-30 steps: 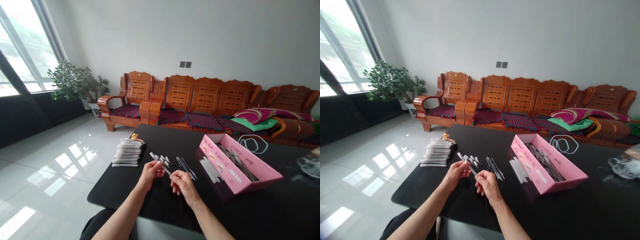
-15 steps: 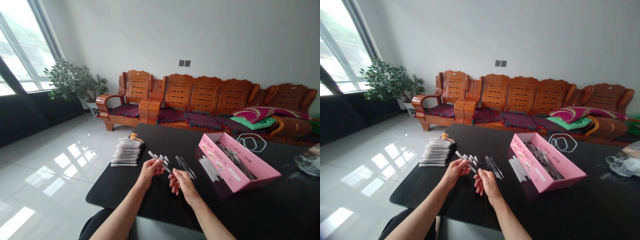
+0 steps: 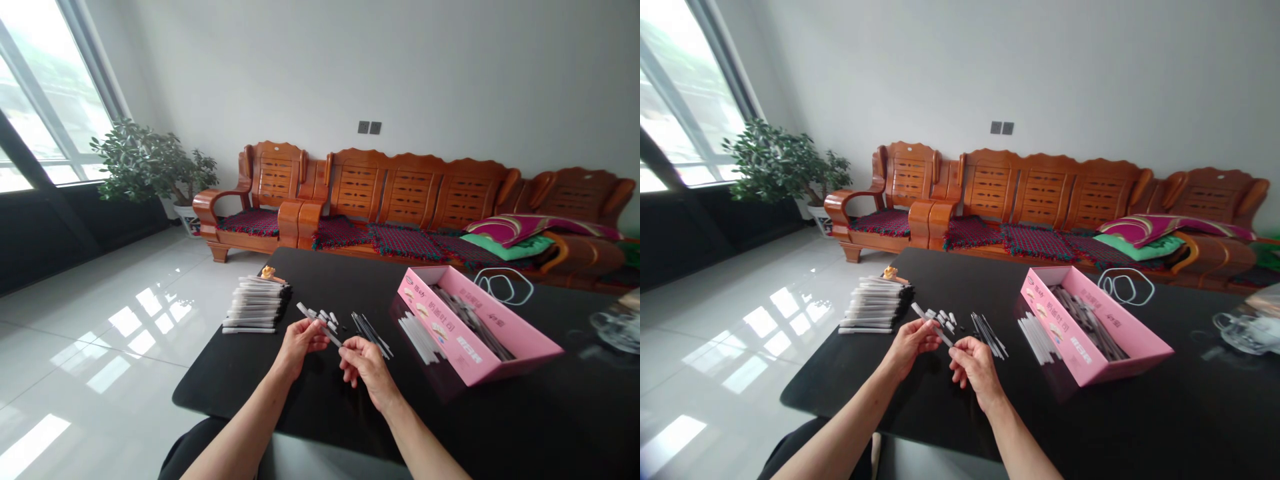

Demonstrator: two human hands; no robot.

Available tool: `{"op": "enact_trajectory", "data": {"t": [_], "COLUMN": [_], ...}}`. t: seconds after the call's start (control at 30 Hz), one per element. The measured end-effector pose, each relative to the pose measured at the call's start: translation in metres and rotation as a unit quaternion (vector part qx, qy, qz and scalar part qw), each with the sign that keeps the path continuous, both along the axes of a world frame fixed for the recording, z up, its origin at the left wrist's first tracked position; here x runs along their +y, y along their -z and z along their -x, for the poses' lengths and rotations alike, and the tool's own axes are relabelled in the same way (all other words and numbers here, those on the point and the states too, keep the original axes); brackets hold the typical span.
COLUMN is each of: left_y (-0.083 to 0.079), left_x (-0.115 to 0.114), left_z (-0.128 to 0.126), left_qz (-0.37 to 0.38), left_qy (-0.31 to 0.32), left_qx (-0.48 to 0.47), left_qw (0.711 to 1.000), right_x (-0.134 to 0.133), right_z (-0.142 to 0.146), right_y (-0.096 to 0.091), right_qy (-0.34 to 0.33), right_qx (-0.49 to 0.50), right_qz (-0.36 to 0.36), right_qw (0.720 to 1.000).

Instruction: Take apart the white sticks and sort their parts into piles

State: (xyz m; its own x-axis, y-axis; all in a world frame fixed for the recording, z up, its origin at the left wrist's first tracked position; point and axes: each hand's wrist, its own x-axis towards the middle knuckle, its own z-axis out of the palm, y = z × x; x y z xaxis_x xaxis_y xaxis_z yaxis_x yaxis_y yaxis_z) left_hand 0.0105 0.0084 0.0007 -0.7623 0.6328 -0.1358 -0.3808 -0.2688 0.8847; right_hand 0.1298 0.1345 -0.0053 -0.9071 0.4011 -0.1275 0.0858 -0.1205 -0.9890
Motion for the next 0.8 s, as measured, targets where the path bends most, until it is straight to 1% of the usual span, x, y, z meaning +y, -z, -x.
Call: {"op": "enact_trajectory", "data": {"t": [0.17,0.33,0.47,0.67,0.8], "left_y": [0.002,0.004,0.005,0.007,0.007], "left_x": [0.0,0.0,0.0,-0.002,-0.003], "left_z": [0.001,0.002,0.002,0.008,0.012], "left_qz": [0.001,-0.001,0.003,0.008,0.0], "left_qy": [-0.002,0.003,-0.001,-0.042,-0.068], "left_qx": [-0.001,0.005,0.001,-0.021,-0.043], "left_qw": [1.0,1.0,1.0,0.999,0.997], "right_x": [0.0,-0.002,-0.001,0.004,0.014], "right_z": [0.0,0.0,-0.001,-0.003,-0.006], "right_y": [0.003,0.002,0.002,0.003,0.004], "right_qy": [-0.025,-0.009,-0.02,-0.002,-0.003], "right_qx": [-0.024,-0.001,-0.014,-0.009,-0.029], "right_qz": [0.032,0.012,0.009,-0.062,-0.111], "right_qw": [0.999,1.0,1.0,0.998,0.993]}}
